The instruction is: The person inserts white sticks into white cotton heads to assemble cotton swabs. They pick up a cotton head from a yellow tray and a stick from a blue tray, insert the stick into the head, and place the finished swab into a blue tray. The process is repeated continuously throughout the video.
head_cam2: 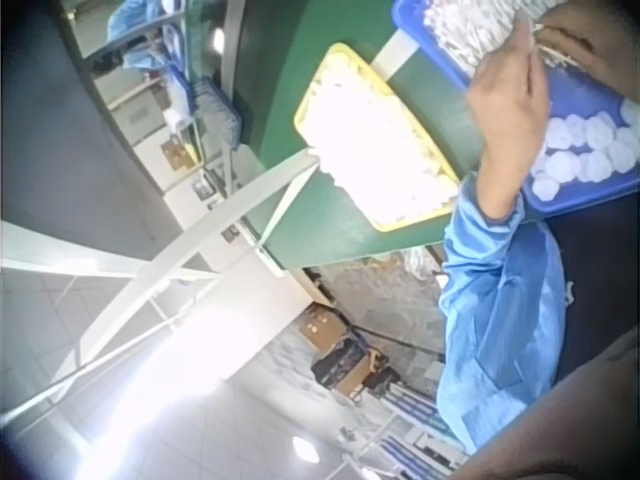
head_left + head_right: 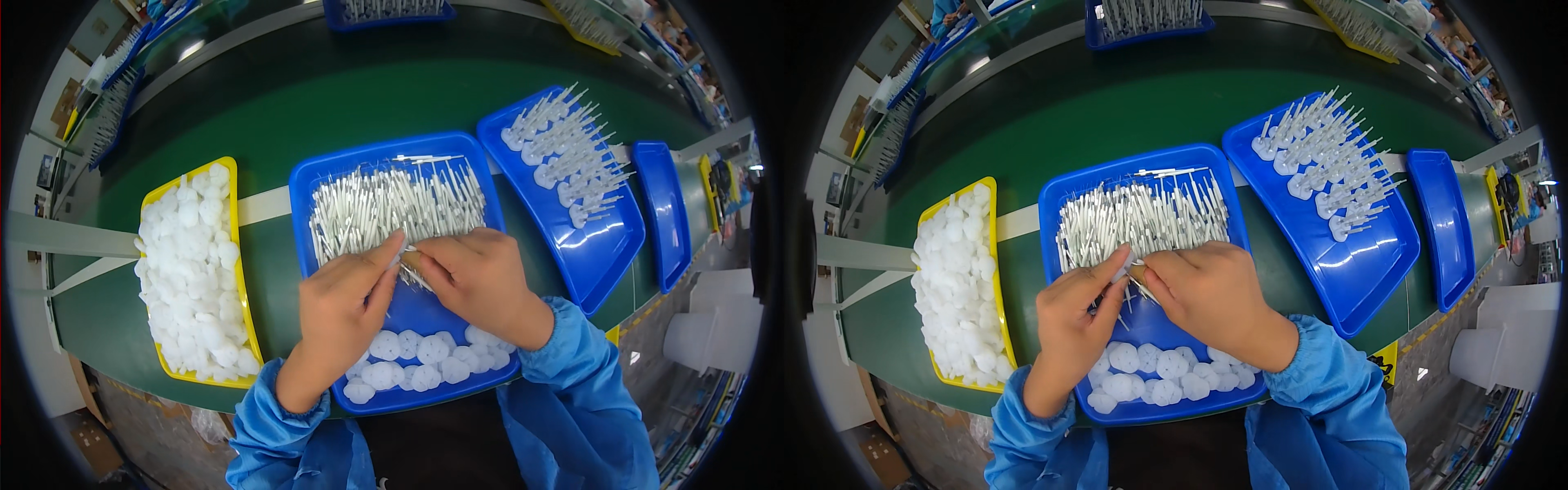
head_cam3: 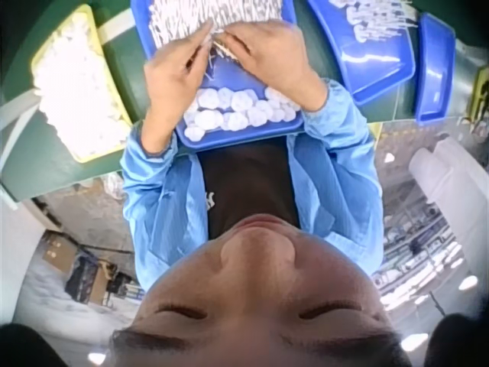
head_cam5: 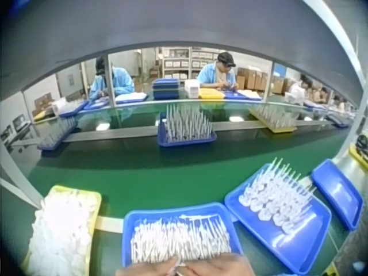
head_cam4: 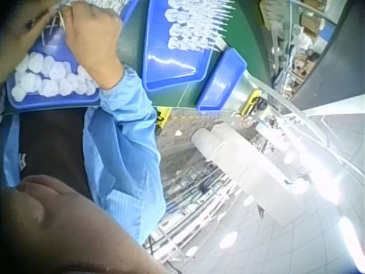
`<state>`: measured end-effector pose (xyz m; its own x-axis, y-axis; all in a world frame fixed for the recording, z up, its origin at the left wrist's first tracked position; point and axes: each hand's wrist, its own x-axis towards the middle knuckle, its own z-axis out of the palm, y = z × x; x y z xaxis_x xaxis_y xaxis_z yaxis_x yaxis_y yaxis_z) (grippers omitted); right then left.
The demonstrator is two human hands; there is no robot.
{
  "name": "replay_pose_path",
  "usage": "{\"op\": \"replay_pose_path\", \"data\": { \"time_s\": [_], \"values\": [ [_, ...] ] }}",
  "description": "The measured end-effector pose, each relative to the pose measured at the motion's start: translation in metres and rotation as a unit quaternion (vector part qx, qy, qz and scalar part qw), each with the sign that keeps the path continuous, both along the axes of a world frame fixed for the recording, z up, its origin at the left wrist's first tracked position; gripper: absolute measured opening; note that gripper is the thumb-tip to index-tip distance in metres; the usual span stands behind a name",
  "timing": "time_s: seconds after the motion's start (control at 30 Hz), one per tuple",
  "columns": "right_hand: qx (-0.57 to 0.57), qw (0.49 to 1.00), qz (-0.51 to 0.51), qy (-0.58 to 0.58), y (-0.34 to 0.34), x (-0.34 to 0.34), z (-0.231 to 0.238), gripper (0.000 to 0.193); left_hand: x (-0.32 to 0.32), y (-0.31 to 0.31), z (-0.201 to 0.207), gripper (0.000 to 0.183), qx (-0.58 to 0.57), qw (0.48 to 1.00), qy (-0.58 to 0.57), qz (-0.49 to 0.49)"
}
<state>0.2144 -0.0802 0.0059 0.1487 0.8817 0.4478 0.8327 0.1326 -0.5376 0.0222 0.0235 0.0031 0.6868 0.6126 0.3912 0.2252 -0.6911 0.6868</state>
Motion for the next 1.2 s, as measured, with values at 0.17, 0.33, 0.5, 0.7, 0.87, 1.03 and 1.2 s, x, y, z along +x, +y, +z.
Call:
{"op": "replay_pose_path", "data": {
  "time_s": [0.17, 0.33, 0.5, 0.7, 0.87, 1.03, 1.2],
  "values": [
    [0.008, 1.000, 0.010, 0.014, 0.004, 0.003, -0.005, 0.011, 0.002, -0.002, 0.001, 0.046, 0.004, 1.000, -0.005, -0.003],
    [0.001, 0.995, 0.052, 0.091, 0.008, 0.008, 0.000, 0.009, -0.002, -0.002, 0.004, 0.047, -0.021, 1.000, -0.004, -0.009],
    [0.057, 0.998, 0.024, 0.017, 0.005, 0.005, 0.000, 0.014, 0.002, 0.002, -0.002, 0.047, -0.295, 0.946, -0.131, -0.011],
    [0.100, 0.993, 0.047, -0.033, 0.006, 0.014, 0.015, 0.039, -0.005, 0.008, 0.003, 0.052, -0.248, 0.961, -0.123, -0.004],
    [0.145, 0.975, 0.086, -0.146, 0.006, 0.013, 0.013, 0.050, -0.005, 0.007, 0.003, 0.055, -0.191, 0.972, -0.133, 0.004],
    [0.106, 0.988, 0.080, -0.077, 0.006, 0.012, 0.015, 0.047, -0.007, 0.009, 0.000, 0.057, -0.157, 0.979, -0.126, -0.006],
    [0.099, 0.989, 0.093, -0.056, 0.005, 0.011, 0.016, 0.045, -0.005, 0.009, -0.001, 0.058, -0.132, 0.982, -0.134, -0.005]
  ]
}}
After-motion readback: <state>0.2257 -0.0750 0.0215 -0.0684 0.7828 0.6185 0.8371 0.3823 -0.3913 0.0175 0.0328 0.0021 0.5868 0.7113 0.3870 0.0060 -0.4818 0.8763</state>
